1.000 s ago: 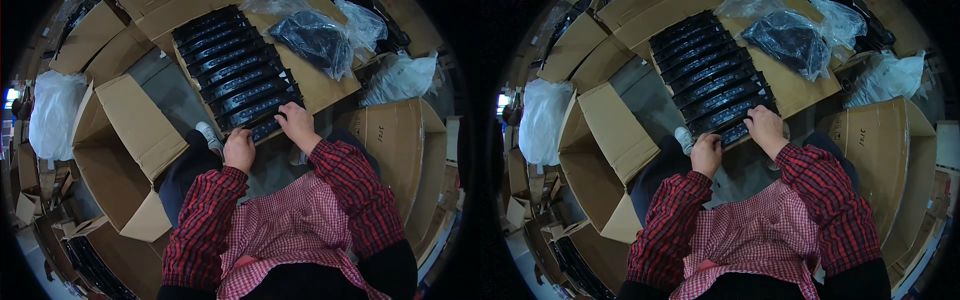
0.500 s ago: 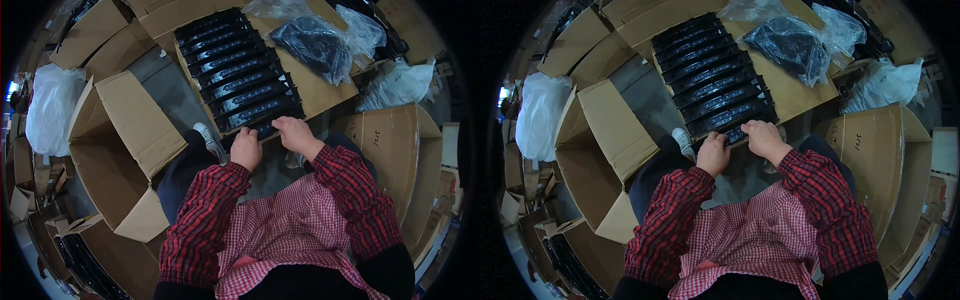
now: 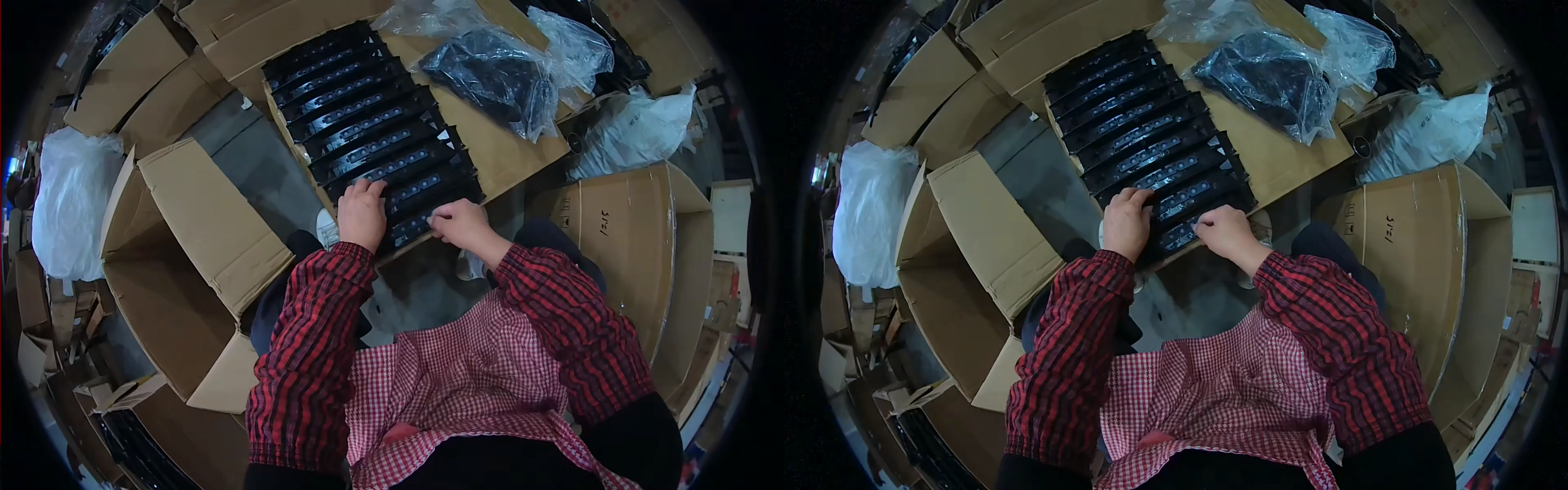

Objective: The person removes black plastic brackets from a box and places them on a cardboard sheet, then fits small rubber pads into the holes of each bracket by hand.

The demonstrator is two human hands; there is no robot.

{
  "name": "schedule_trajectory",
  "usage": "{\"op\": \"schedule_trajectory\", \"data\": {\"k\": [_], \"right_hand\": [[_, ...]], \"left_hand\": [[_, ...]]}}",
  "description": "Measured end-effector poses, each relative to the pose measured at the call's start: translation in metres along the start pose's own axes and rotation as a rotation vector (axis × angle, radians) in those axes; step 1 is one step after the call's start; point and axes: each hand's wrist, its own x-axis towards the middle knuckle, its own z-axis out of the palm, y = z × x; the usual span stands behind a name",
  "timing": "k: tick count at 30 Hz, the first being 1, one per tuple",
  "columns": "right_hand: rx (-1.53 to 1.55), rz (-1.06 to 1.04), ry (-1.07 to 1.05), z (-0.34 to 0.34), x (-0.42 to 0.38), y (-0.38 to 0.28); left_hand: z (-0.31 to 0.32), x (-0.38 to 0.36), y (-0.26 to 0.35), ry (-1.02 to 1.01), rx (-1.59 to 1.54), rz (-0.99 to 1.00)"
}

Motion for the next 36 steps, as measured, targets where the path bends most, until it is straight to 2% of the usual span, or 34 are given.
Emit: {"op": "schedule_trajectory", "data": {"k": [2, 5, 6, 8, 12, 14, 17, 20, 21, 23, 25, 26, 30, 32, 36], "right_hand": [[0.276, 0.211, -0.010, 0.006, 0.004, -0.008], [0.344, 0.292, 0.070, 0.014, 0.008, -0.024], [0.336, 0.292, 0.072, 0.020, 0.010, -0.018], [0.102, 0.179, 0.231, 0.038, 0.019, -0.002], [0.079, 0.246, 0.325, 0.049, 0.023, 0.000], [0.293, 0.357, 0.380, 0.050, 0.025, -0.006], [0.318, 0.407, 0.437, 0.054, 0.024, -0.007], [0.141, 0.382, 0.536, 0.067, 0.010, -0.008], [0.105, 0.423, 0.495, 0.072, 0.006, -0.012], [-0.070, 0.355, 0.534, 0.080, 0.006, -0.021], [-0.047, 0.511, 0.574, 0.079, 0.006, -0.045], [-0.001, 0.600, 0.527, 0.073, 0.006, -0.055], [-0.059, 0.587, 0.499, 0.068, 0.008, -0.060], [-0.048, 0.661, 0.500, 0.063, 0.008, -0.064], [-0.063, 0.677, 0.444, 0.056, 0.002, -0.076]], "left_hand": [[0.004, 0.000, -0.002, -0.030, -0.003, -0.003], [0.003, -0.001, -0.004, -0.052, 0.009, 0.006], [0.002, -0.003, -0.005, -0.054, 0.025, 0.023], [0.002, -0.006, -0.005, -0.053, 0.030, 0.006], [0.000, -0.012, -0.009, -0.073, 0.050, -0.037], [0.002, -0.013, -0.012, -0.071, 0.047, -0.031], [0.002, -0.012, -0.014, -0.094, 0.043, -0.039], [0.008, -0.012, -0.012, -0.145, 0.057, -0.083], [0.012, -0.014, -0.013, -0.175, 0.084, -0.118], [0.013, -0.015, -0.010, -0.132, 0.070, -0.104], [0.012, -0.017, -0.005, -0.144, 0.102, -0.104], [0.014, -0.018, -0.003, -0.152, 0.094, -0.083], [0.011, -0.021, -0.013, -0.166, 0.085, -0.074], [0.013, -0.019, -0.013, -0.184, 0.050, -0.066], [0.014, -0.017, -0.011, -0.165, -0.050, -0.009]]}}
